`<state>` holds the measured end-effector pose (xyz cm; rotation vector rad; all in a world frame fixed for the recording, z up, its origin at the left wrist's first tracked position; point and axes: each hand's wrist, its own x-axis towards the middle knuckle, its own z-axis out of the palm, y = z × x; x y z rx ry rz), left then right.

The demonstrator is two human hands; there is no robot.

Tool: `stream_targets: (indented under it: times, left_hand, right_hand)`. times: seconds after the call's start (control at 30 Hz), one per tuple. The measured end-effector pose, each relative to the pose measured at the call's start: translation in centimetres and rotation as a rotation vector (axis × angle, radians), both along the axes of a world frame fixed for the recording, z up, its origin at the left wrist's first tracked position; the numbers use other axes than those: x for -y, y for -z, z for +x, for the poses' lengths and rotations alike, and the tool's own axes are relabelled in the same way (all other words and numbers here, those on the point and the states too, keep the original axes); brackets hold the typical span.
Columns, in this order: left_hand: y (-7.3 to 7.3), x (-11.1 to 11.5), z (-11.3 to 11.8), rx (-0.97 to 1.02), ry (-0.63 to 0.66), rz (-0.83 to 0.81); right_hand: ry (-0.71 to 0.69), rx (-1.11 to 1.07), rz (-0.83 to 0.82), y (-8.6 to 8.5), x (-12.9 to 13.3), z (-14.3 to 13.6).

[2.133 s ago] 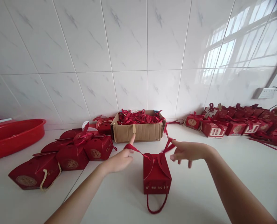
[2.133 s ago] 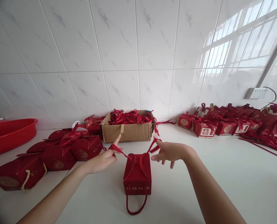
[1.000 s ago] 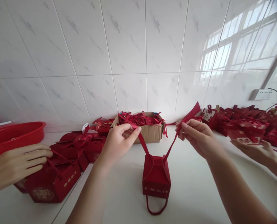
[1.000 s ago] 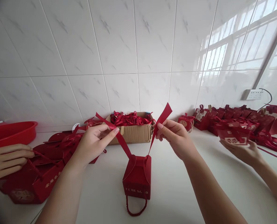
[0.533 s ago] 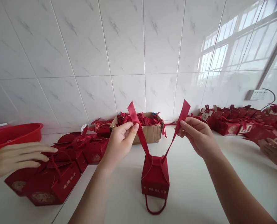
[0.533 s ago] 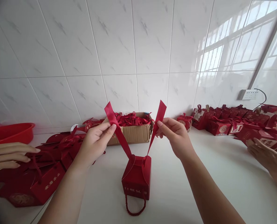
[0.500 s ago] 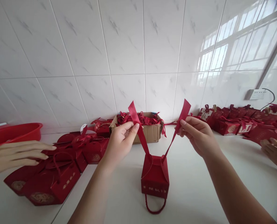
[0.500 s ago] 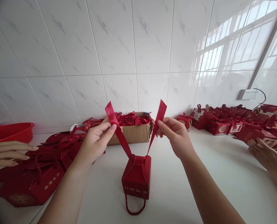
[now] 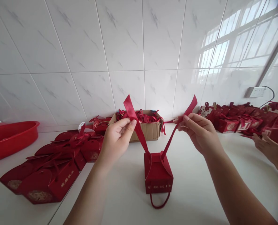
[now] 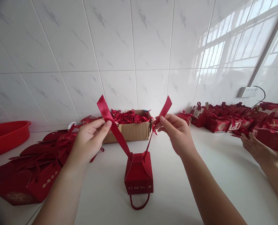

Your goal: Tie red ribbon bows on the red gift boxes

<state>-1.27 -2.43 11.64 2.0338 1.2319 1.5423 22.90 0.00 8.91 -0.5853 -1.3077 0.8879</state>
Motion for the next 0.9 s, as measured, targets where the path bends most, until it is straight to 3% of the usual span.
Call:
stream_targets:
  times: [0.13,0.33,0.57,0.73,0.9]
  left_hand:
    - [-0.2,0.2,-0.1,0.047,0.005,0.002]
    - [-0.4,0.2,0.1,0.108,0.112,-0.055]
    - [0.2,0.0,0.9,0.047,0.289,-0.085]
    - [0.5,0.3,1.5,-0.039,0.268,-0.122]
    - [0.4,0.3,1.5,-0.042,0.261,-0.125]
  right_hand:
    - [0.047,-0.007,-0.007,0.1,-0.2,-0.1]
    - [-0.087,-0.07,-0.062,0.3,-0.1,-1.0]
    - [-0.11,0.05,-0.125,-0.7,0.0,-4.4]
    - [-0.245,0.23,-0.017,-1.4,0.5,-6.1]
    - [-0.339,0.247,0.042,-0.8,0.7,-6.0]
